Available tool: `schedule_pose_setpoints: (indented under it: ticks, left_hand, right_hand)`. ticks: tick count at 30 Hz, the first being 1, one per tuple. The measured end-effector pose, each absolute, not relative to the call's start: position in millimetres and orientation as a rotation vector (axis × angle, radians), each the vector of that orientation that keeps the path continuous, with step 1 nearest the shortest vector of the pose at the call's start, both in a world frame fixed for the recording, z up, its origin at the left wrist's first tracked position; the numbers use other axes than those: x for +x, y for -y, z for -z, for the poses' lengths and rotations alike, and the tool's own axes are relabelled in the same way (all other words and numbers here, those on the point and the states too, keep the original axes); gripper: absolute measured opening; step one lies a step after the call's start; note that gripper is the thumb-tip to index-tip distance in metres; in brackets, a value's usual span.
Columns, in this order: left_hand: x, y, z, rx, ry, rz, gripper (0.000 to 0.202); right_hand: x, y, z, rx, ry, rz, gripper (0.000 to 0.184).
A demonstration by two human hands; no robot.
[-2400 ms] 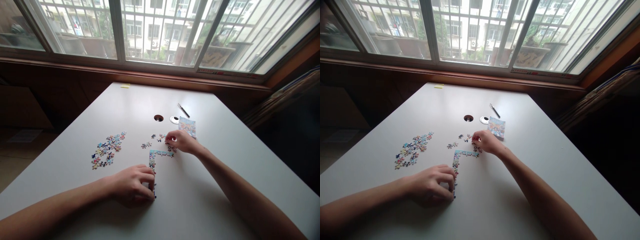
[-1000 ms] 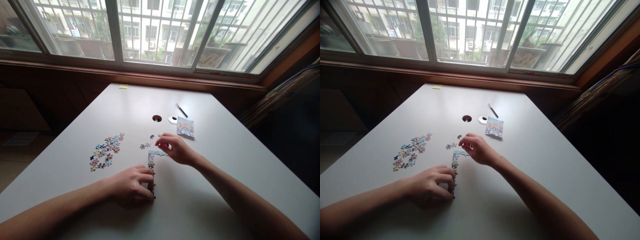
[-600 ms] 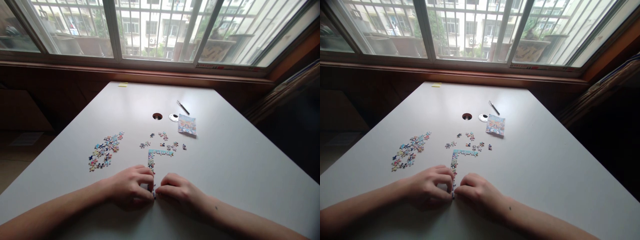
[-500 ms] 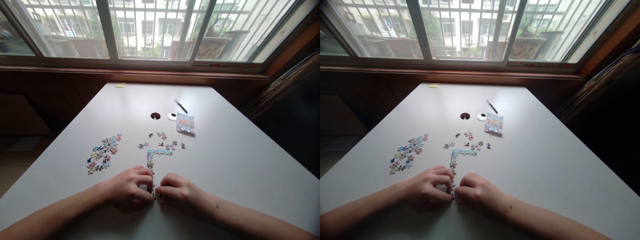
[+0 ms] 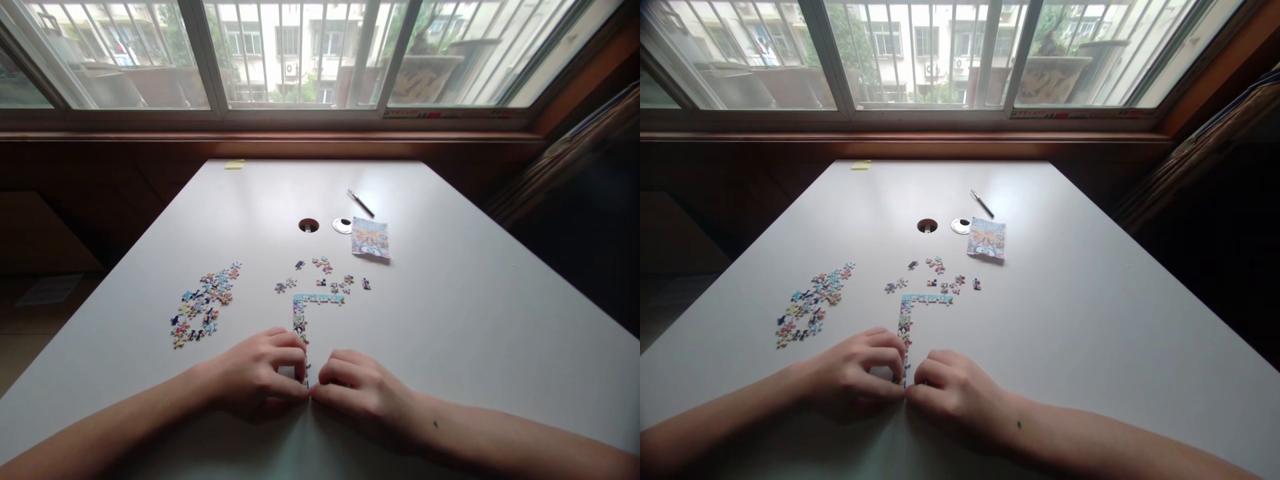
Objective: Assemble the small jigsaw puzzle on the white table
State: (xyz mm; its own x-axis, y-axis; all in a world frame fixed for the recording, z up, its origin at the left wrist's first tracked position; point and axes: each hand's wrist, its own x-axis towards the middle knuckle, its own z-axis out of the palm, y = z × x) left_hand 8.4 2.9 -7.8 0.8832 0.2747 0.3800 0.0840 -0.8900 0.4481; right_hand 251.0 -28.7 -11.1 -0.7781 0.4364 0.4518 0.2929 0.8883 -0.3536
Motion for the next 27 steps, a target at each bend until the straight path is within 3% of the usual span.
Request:
schedule_pose_setpoints:
  ticks: [15,27]
  left_hand:
    - [8.6,-2.2,9.3,2.652,-0.282,-0.604,0.008]
    - [8.7,-2.8,6.9,2.635,-0.264,-0.604,0.011]
  right_hand:
    - [248.0,32.0,12.3,-0.567,2.617,-0.277,0.020]
    - [249.0,27.0,15.5,-0.546,2.637,-0.397,0.020]
